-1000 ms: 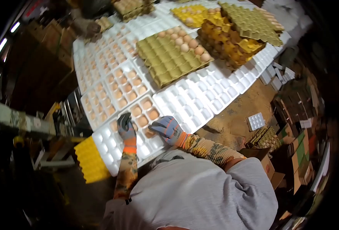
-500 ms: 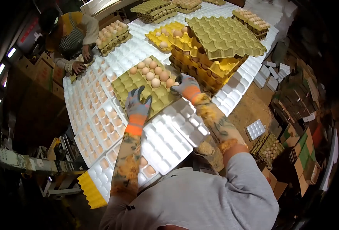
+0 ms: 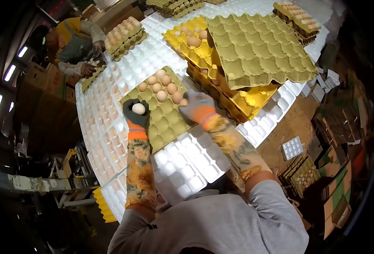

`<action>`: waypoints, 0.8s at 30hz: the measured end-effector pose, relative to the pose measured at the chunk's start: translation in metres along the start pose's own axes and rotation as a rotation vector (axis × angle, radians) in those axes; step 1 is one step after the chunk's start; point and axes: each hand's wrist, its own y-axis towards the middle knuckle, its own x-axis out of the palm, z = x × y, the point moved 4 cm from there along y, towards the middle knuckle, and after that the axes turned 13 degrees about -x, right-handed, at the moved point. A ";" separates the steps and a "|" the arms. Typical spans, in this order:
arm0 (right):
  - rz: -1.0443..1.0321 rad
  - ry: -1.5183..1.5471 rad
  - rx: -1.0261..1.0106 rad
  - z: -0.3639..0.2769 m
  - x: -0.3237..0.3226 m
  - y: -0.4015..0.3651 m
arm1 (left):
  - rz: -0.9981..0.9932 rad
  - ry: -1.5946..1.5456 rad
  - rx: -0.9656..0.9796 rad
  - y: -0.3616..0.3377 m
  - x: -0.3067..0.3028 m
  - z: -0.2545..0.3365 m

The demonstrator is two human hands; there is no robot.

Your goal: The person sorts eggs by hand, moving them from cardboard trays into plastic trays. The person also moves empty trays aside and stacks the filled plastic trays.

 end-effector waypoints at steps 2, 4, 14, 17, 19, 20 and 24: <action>0.176 0.543 -0.067 0.032 0.013 -0.008 | -0.068 0.280 -0.360 0.012 0.024 0.009; 0.262 1.258 -0.148 0.033 0.009 -0.009 | -0.088 1.283 0.307 -0.014 0.070 0.032; -0.248 -0.499 -0.009 0.005 0.023 0.064 | -0.175 0.642 0.076 0.015 0.039 0.042; -0.071 -0.375 0.037 0.000 0.015 0.049 | 0.064 1.641 0.640 0.038 0.072 0.007; 0.161 -0.313 -0.115 0.001 0.012 0.034 | -0.040 1.695 0.422 0.037 0.089 0.021; 0.293 -0.229 -0.216 0.001 0.008 0.024 | -0.036 1.677 0.352 0.040 0.093 0.025; 0.381 0.874 -0.293 0.000 0.021 -0.019 | 0.160 1.158 0.054 0.032 0.060 0.044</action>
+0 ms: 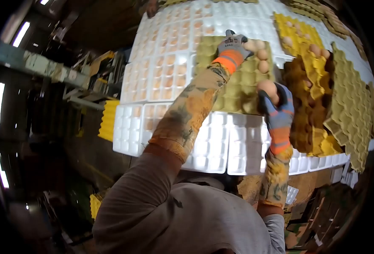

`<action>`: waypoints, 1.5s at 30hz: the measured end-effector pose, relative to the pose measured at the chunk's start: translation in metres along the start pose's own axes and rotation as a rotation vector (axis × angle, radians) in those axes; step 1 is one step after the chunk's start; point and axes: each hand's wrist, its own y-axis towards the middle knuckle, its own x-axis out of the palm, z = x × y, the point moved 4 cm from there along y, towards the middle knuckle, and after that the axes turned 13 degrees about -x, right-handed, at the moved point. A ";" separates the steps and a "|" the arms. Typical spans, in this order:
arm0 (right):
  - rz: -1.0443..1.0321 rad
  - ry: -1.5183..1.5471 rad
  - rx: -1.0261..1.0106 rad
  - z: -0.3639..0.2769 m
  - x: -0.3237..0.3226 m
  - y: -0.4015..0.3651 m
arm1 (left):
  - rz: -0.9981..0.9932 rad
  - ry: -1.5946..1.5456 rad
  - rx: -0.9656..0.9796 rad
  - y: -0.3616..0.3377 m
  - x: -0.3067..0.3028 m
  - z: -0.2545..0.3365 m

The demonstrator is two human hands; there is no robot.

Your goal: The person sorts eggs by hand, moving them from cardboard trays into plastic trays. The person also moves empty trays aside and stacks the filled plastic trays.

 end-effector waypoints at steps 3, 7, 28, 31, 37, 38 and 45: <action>-0.129 -0.031 0.161 -0.012 0.008 -0.051 | -0.033 -0.575 0.059 -0.060 -0.064 -0.057; -0.421 0.135 0.407 -0.040 0.068 -0.127 | 0.117 -0.453 0.068 -0.174 -0.134 -0.214; -1.088 -0.804 -0.231 -0.053 0.315 -0.263 | -0.021 -0.159 -0.115 -0.225 -0.134 -0.448; -0.619 -0.495 -0.243 -0.063 0.277 -0.251 | -0.228 -1.233 -0.507 -0.250 -0.158 -0.444; -0.789 -0.658 -0.744 -0.052 0.280 -0.270 | 0.224 -0.929 -0.068 -0.313 -0.152 -0.401; -0.680 -0.639 -0.690 -0.058 0.272 -0.264 | 0.330 -0.870 -0.029 -0.321 -0.158 -0.396; -0.548 -0.610 -0.565 -0.053 0.224 -0.218 | 0.153 0.399 -0.094 -0.339 -0.116 -0.408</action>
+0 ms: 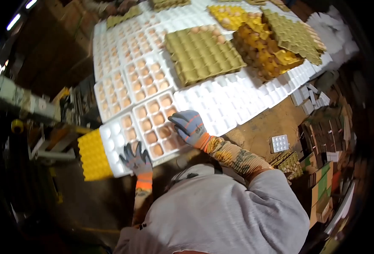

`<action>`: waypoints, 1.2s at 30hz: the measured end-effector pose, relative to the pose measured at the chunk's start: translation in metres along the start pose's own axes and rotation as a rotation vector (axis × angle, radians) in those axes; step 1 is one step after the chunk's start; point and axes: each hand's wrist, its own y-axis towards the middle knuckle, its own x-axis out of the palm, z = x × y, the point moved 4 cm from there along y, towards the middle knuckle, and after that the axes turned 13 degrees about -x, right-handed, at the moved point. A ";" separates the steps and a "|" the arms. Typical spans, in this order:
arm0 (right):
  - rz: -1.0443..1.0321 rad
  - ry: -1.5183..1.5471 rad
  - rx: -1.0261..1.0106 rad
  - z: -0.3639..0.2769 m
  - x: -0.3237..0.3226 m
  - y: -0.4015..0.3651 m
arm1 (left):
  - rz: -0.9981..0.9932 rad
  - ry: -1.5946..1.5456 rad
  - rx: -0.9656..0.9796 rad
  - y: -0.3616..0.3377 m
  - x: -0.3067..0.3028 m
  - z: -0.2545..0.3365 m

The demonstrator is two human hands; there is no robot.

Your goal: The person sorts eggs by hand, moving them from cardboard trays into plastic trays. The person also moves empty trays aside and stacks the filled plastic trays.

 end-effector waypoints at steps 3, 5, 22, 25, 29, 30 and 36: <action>0.270 -0.201 0.138 0.059 -0.065 0.002 | -0.027 -0.183 -0.102 0.004 0.008 0.010; 0.386 -0.364 0.283 0.119 -0.112 0.003 | -0.087 -0.246 -0.141 0.013 0.005 0.013; 0.824 1.543 0.871 0.349 -0.177 0.045 | -0.082 -0.368 0.446 0.341 0.034 0.423; 0.165 0.436 0.912 0.368 -0.183 0.076 | -0.273 -0.622 0.396 0.346 0.024 0.426; -0.403 -0.378 0.435 0.375 -0.152 0.108 | -0.212 -1.454 0.283 0.348 0.012 0.419; -0.470 -0.352 0.450 0.379 -0.152 0.107 | -0.457 -1.762 0.173 0.353 0.027 0.420; 0.762 1.051 0.498 0.375 -0.179 0.071 | -0.041 -0.290 0.356 0.324 0.000 0.483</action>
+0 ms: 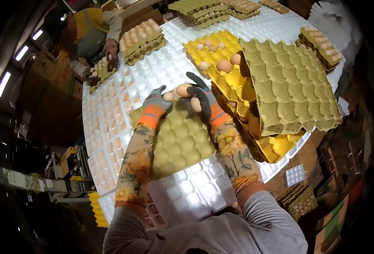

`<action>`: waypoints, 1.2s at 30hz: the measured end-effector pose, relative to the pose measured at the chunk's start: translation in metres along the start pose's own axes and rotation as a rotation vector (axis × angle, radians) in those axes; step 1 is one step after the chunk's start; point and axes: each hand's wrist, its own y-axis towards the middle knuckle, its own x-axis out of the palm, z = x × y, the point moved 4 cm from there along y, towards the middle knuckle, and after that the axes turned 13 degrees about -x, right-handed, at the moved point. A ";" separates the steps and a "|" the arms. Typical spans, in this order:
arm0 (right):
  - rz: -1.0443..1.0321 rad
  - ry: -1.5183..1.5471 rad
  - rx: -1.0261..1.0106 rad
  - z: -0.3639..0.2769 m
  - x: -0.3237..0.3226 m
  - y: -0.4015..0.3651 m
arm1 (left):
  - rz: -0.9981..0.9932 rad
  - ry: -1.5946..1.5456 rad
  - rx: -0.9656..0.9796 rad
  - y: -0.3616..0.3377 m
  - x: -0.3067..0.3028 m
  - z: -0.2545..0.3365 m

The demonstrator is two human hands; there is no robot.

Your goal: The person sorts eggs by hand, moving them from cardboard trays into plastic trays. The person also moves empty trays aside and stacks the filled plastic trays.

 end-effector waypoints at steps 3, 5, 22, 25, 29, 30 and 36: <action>-0.184 -0.301 0.160 0.014 0.008 0.027 | -0.126 0.015 -0.037 0.009 0.010 -0.002; -0.391 -1.249 -0.239 0.021 0.017 0.049 | -0.007 -0.404 -0.095 0.007 -0.002 -0.030; -0.411 -1.216 -0.323 0.052 0.063 0.023 | 0.272 -0.813 -1.000 -0.420 -0.144 -0.388; -0.396 -1.041 -0.286 0.066 0.133 -0.034 | 0.550 -0.484 -0.832 -0.403 -0.156 -0.435; -0.685 -0.519 -0.078 0.111 0.253 -0.161 | 0.139 0.246 -0.739 -0.368 -0.158 -0.441; -0.857 -0.715 -0.112 0.134 0.268 -0.199 | 0.162 0.340 -0.635 -0.366 -0.159 -0.448; -1.100 -0.958 0.071 0.158 0.397 -0.306 | 0.351 -1.238 -0.705 -0.367 -0.141 -0.487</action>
